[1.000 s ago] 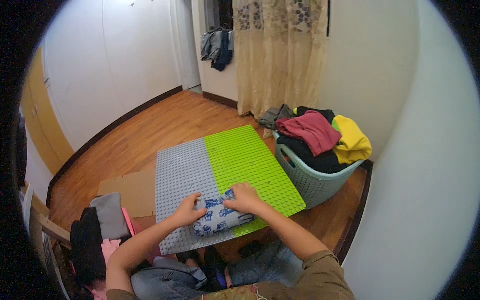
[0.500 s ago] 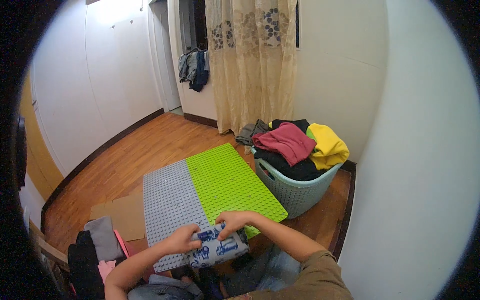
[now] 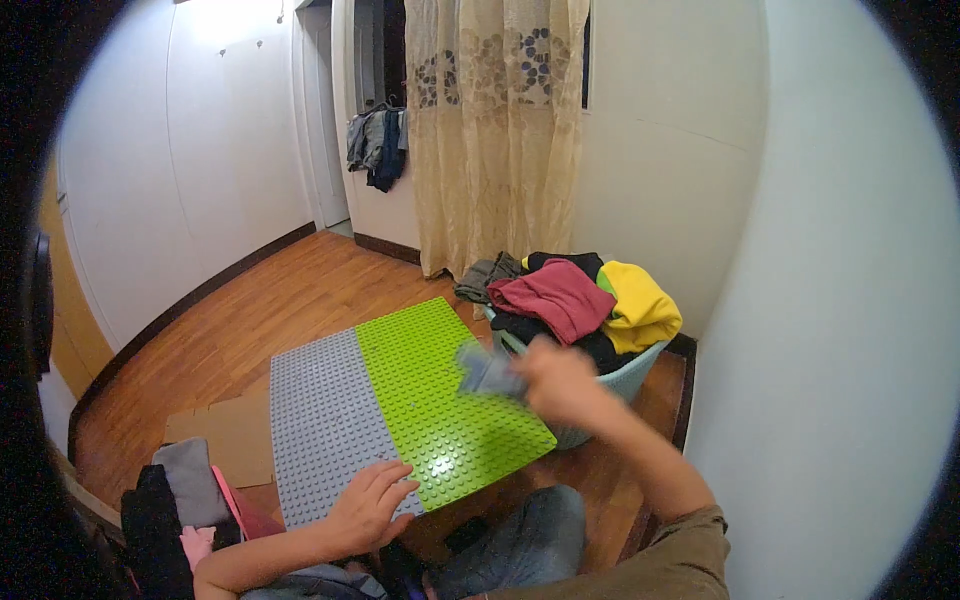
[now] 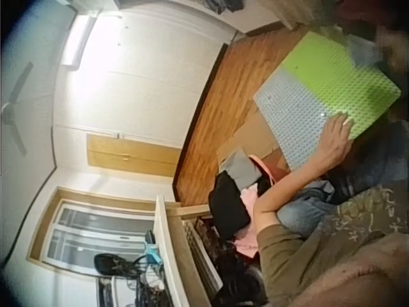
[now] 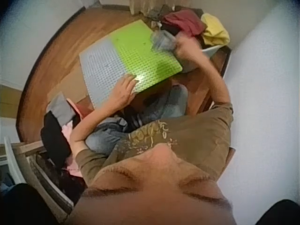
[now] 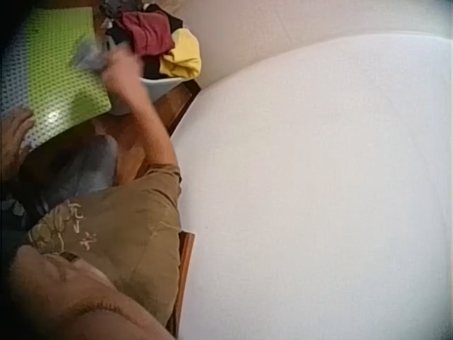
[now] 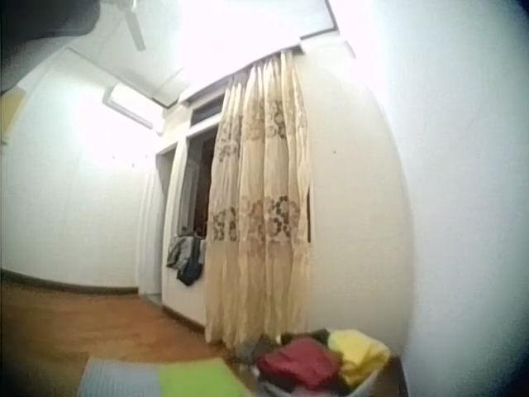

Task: Fold various items of clothing including a sweatshirt, pants, and a vest on a flat surface.

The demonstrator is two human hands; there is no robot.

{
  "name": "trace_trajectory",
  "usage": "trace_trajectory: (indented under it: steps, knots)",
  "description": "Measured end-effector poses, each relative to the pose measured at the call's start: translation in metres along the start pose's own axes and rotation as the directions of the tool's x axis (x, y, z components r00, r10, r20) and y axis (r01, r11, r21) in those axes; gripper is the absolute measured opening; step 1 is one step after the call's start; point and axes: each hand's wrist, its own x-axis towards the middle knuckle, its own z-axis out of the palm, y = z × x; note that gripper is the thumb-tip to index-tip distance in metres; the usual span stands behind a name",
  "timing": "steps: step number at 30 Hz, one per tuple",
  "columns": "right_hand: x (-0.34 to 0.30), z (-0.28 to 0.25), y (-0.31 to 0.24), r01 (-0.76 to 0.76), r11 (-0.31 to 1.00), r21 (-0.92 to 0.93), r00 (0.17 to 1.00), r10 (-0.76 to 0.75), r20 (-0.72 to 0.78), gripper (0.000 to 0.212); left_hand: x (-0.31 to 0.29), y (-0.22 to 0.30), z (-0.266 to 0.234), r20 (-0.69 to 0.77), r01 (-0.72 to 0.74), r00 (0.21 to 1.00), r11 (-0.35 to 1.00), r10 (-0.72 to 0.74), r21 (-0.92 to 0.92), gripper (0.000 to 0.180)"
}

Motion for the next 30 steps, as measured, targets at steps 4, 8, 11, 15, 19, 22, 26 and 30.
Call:
trace_trajectory:
  steps: [4,8,11,15,19,22,26,30]
  knots:
    - [0.033,-0.055,0.056,-0.348,0.876,-0.334,0.707,0.012,-0.707,0.034,-0.006,0.001,0.011,0.065,-0.012,0.998,1.000,0.012,0.002,0.044]
    - [0.038,-0.012,0.130,-0.397,0.841,-0.367,0.713,0.031,-0.701,0.035,-0.010,-0.004,0.022,0.167,-0.001,0.986,0.999,0.009,-0.045,0.042]
    - [-0.002,0.094,0.195,-0.436,0.877,-0.202,0.890,0.387,-0.240,0.038,-0.019,-0.007,0.028,0.228,0.018,0.974,0.998,-0.004,-0.058,0.041]
    - [0.001,0.085,0.193,-0.471,0.879,-0.081,0.876,0.454,-0.164,0.040,-0.029,-0.010,0.032,0.327,0.084,0.944,0.992,-0.047,-0.099,0.039]
    - [0.011,0.083,0.181,-0.396,0.913,-0.096,0.917,0.387,-0.097,0.045,-0.044,-0.018,0.041,0.381,0.107,0.923,0.985,-0.048,-0.134,0.036]
    - [0.005,0.095,0.168,-0.343,0.934,-0.096,0.925,0.319,-0.206,0.050,-0.047,-0.024,0.046,0.372,0.038,0.928,0.985,0.027,-0.167,0.030]
    - [-0.013,0.101,0.178,-0.445,0.868,-0.221,0.871,0.363,-0.331,0.026,-0.034,-0.033,0.030,0.358,0.019,0.934,0.998,0.004,-0.063,0.026]
    - [-0.021,0.117,0.171,-0.336,0.821,-0.461,0.825,0.021,-0.564,0.030,-0.041,-0.046,-0.007,0.235,0.151,0.959,0.987,-0.159,0.052,0.023]
